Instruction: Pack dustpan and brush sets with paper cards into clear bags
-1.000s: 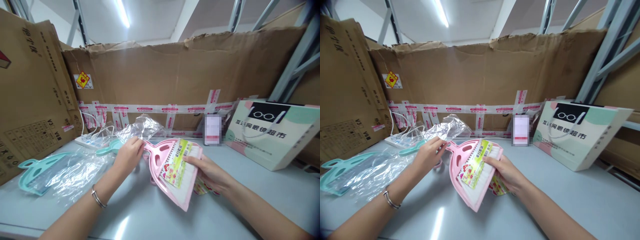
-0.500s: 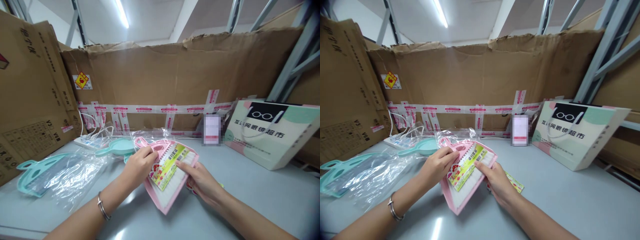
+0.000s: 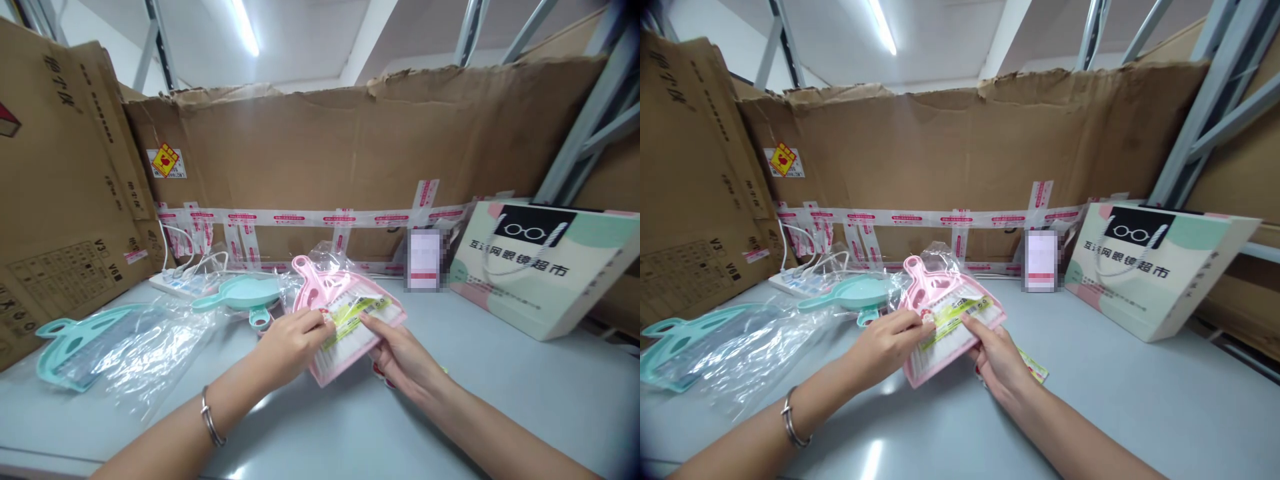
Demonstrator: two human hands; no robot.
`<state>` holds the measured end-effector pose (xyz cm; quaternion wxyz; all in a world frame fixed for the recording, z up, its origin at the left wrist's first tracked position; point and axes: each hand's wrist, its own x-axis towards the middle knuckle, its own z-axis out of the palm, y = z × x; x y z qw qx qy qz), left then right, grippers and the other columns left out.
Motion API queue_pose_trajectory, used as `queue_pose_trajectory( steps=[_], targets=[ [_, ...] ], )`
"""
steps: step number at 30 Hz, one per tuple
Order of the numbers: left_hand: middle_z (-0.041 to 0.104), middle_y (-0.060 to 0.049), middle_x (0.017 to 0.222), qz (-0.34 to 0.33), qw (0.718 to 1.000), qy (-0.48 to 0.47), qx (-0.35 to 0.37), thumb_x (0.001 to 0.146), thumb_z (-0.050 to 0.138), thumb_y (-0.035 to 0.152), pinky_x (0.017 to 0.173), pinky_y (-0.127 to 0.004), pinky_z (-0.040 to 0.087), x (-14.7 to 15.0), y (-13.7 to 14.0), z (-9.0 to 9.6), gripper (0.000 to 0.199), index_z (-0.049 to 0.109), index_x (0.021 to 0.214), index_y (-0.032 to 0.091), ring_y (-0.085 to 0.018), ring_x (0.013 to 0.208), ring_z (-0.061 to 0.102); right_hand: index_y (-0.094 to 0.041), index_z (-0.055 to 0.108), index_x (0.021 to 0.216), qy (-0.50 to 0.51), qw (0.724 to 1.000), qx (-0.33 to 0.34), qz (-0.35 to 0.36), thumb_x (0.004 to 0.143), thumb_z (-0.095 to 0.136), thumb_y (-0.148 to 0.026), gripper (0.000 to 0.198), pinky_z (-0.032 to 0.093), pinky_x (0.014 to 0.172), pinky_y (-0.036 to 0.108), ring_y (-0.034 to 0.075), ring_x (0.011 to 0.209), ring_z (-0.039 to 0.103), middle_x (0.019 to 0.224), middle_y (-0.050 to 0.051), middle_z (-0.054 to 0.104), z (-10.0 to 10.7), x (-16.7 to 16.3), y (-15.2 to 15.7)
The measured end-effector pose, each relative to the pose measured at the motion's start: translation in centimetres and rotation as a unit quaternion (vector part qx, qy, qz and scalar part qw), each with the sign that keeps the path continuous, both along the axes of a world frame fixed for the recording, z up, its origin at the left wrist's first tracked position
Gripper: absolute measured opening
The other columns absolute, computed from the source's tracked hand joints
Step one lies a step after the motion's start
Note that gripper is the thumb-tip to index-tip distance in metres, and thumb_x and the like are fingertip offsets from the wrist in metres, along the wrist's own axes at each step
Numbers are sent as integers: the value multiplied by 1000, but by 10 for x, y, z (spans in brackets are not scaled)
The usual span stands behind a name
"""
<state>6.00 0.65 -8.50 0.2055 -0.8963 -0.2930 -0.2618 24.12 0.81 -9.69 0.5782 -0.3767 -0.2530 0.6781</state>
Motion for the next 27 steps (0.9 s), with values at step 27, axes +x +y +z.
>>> queue_pose_trajectory(
  steps=[27],
  targets=[
    [62,-12,102,-47,583,-558,-588,65,70,25,57,-26,52,3,6,-4,58,43,114,15,-21,76,64,-18,54,85,-72,995,11,-75,61,74,-18,31,56,60,25,16,63,66,70,1,69,-10,24,26]
  ],
)
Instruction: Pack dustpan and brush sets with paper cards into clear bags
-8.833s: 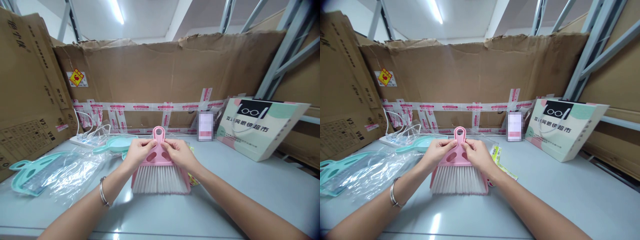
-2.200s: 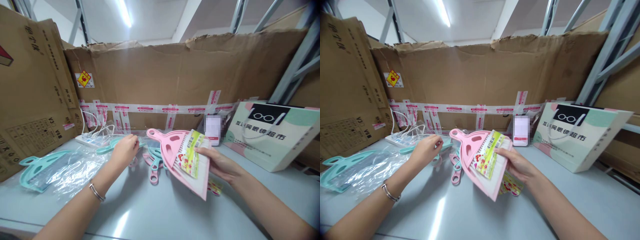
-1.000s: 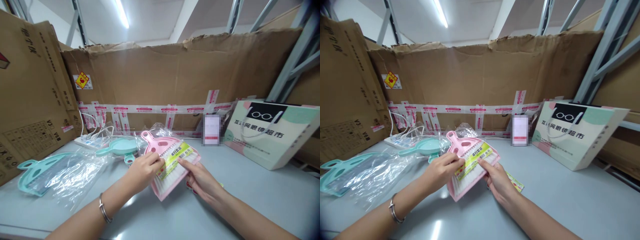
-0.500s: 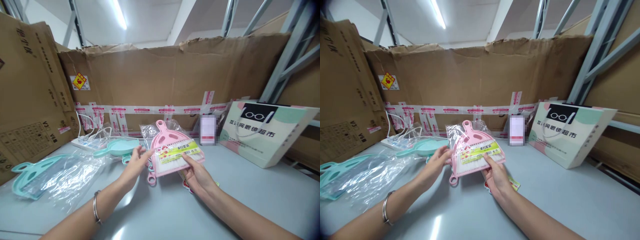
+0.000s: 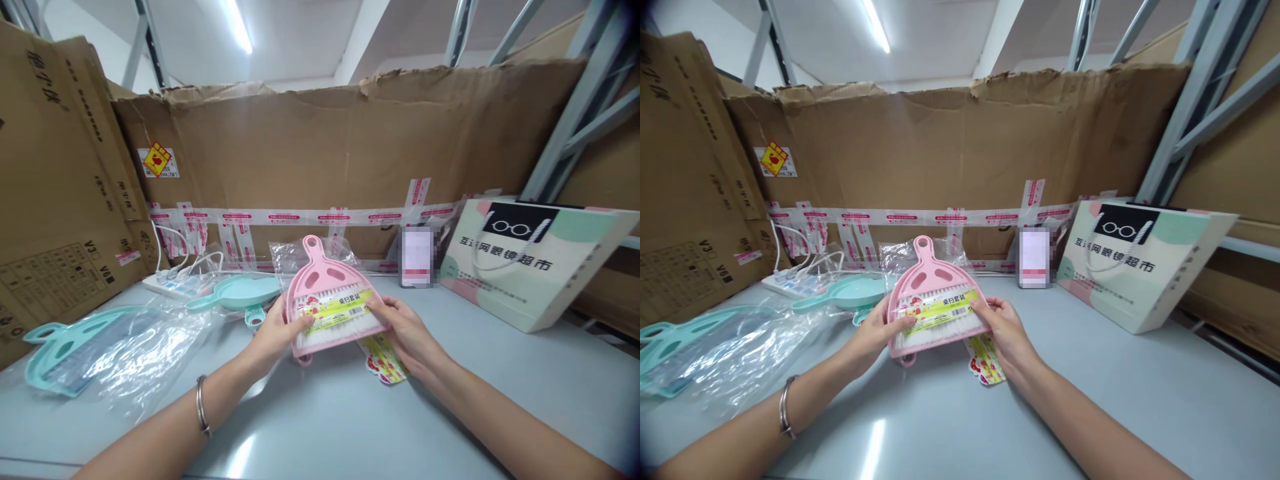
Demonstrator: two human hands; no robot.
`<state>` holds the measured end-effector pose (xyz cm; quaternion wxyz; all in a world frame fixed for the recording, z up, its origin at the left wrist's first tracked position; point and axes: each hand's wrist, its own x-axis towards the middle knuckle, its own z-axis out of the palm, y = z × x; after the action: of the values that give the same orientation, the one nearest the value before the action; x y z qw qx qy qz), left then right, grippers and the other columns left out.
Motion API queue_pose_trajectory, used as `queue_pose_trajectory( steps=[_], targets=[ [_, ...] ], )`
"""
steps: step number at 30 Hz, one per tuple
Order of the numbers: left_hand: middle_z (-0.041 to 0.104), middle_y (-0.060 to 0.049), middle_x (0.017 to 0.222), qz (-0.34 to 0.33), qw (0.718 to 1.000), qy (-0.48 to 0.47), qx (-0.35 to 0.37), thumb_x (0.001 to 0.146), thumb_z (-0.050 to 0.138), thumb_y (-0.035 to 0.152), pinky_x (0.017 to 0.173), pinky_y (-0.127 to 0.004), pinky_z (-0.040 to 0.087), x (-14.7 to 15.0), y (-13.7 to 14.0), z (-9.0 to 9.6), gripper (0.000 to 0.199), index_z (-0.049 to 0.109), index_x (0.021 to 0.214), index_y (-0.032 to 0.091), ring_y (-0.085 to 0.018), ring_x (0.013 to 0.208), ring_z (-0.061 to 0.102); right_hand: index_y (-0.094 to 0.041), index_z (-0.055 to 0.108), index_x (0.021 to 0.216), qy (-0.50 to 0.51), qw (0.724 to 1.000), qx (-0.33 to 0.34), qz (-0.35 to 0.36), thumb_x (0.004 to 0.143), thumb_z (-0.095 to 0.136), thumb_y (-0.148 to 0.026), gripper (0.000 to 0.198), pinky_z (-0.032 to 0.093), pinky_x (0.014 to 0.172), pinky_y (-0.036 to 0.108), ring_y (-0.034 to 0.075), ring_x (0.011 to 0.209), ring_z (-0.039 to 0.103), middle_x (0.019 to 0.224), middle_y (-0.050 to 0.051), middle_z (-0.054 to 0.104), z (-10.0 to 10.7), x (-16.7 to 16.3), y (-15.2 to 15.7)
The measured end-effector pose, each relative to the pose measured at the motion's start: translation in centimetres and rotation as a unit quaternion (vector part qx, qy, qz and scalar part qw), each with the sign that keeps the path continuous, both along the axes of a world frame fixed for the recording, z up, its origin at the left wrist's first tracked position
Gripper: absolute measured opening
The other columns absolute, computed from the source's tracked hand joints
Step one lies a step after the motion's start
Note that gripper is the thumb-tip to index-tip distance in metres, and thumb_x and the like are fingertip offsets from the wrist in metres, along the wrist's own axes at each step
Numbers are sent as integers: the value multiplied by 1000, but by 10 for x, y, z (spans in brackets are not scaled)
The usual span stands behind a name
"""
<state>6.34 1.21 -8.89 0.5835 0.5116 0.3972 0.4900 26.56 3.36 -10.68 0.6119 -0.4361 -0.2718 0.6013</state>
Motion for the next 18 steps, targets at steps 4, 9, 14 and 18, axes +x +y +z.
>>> queue_pose_trajectory(
  steps=[4,9,14,18],
  targets=[
    [62,-13,102,-26,1000,1,3,66,67,23,49,-24,49,-1,1,-2,55,41,114,16,-19,69,63,-15,55,91,4,992,1,128,67,68,-15,27,55,72,30,19,75,67,81,6,70,3,10,8],
    [62,-12,97,-60,998,8,-21,66,64,21,39,-23,45,-1,0,-3,59,38,119,17,-16,56,60,-10,58,95,24,975,-1,222,71,60,-8,24,53,79,35,21,84,66,87,10,71,7,10,7],
    [64,-8,87,-49,998,15,-39,67,62,24,36,-23,44,2,-3,-2,51,42,113,18,-16,52,58,-10,60,93,-20,983,-8,180,72,61,-10,21,56,71,32,21,76,68,83,11,71,3,4,8],
    [65,-8,75,35,995,50,-75,67,65,34,36,-26,45,6,-2,-1,45,49,104,15,-17,48,58,-8,60,93,-41,985,-29,167,77,59,-22,22,56,69,30,21,71,68,82,13,71,-3,-1,8]
  ],
)
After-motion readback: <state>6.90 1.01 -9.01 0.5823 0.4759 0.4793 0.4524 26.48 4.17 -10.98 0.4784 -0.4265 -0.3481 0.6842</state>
